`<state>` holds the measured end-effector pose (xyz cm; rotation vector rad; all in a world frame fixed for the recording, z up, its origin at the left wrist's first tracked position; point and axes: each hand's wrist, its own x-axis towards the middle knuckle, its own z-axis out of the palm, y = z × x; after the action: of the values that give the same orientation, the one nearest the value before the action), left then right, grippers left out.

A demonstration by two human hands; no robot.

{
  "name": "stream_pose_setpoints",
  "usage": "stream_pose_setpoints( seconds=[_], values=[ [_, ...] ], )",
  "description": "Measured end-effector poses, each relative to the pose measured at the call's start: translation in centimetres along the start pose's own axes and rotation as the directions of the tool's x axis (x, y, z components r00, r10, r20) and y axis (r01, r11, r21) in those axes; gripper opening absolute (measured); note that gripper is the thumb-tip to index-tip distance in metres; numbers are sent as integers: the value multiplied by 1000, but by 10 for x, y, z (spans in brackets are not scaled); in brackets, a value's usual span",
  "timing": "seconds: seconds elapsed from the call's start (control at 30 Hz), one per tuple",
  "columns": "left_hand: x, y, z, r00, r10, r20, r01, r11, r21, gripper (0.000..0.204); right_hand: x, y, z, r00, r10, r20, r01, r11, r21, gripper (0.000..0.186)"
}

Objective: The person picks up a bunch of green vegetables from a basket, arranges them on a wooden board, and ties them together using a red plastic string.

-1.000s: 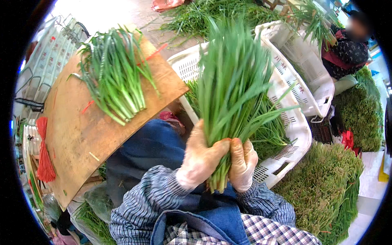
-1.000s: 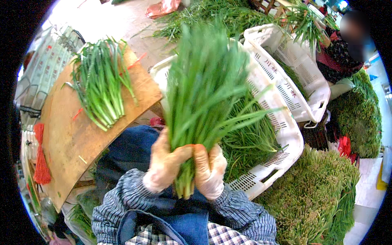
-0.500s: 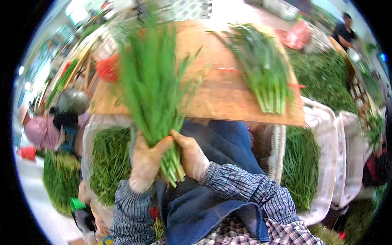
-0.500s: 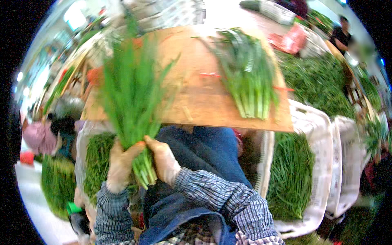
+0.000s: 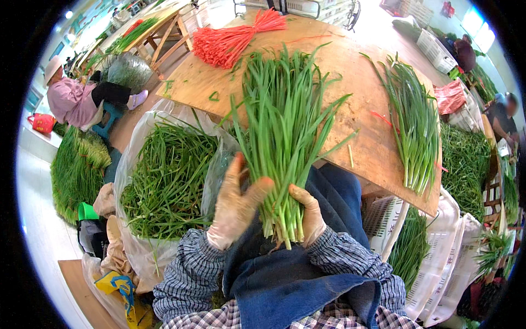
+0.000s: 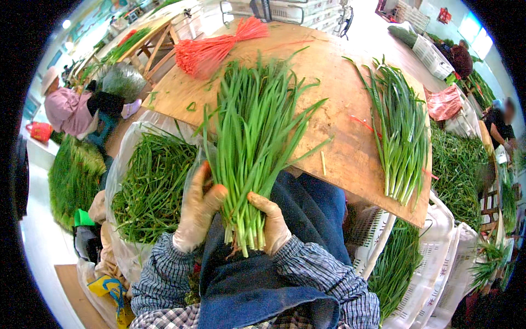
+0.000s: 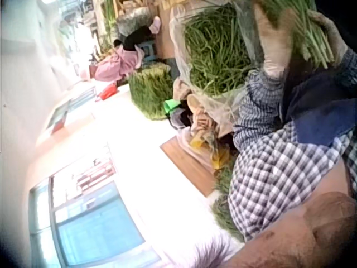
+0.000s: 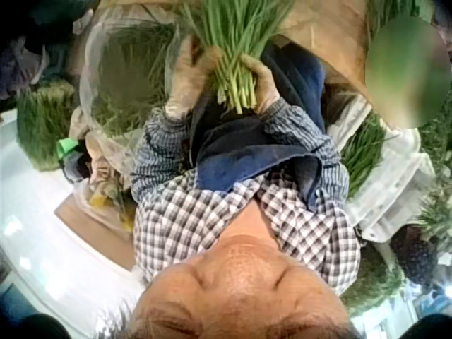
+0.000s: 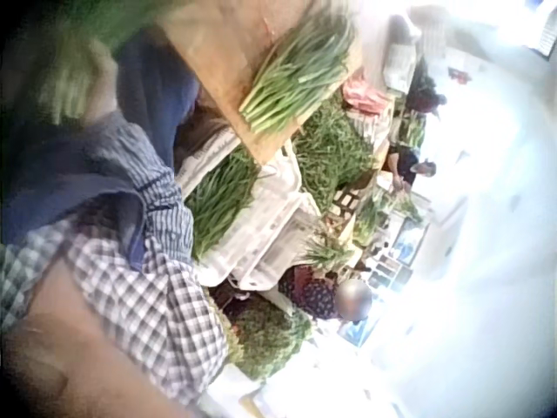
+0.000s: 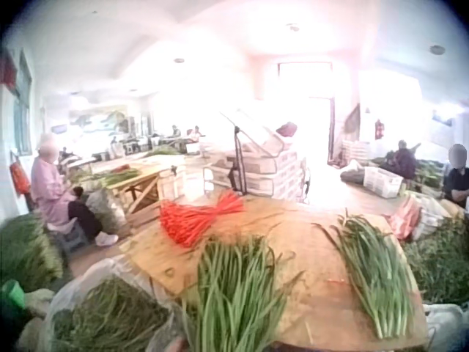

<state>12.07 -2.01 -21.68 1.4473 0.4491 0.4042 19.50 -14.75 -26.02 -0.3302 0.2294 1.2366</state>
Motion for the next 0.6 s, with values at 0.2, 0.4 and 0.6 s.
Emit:
stream_pose_setpoints(
  seconds=[0.2, 0.4, 0.6],
  values=[
    [10, 3, -36, 921, -323, 217, 378, 876, -299, 61, -6, 22, -7, 985, 100, 141, -114, 989, 93, 61],
    [53, 6, -17, 794, -430, 429, 553, 804, -218, 43, -14, 37, -19, 984, 164, 68, -148, 970, -193, 48],
    [48, -4, 4, 878, -229, 421, 316, 937, -150, 61, -9, -20, -19, 957, -289, 29, 266, 832, -487, 58]
  ],
)
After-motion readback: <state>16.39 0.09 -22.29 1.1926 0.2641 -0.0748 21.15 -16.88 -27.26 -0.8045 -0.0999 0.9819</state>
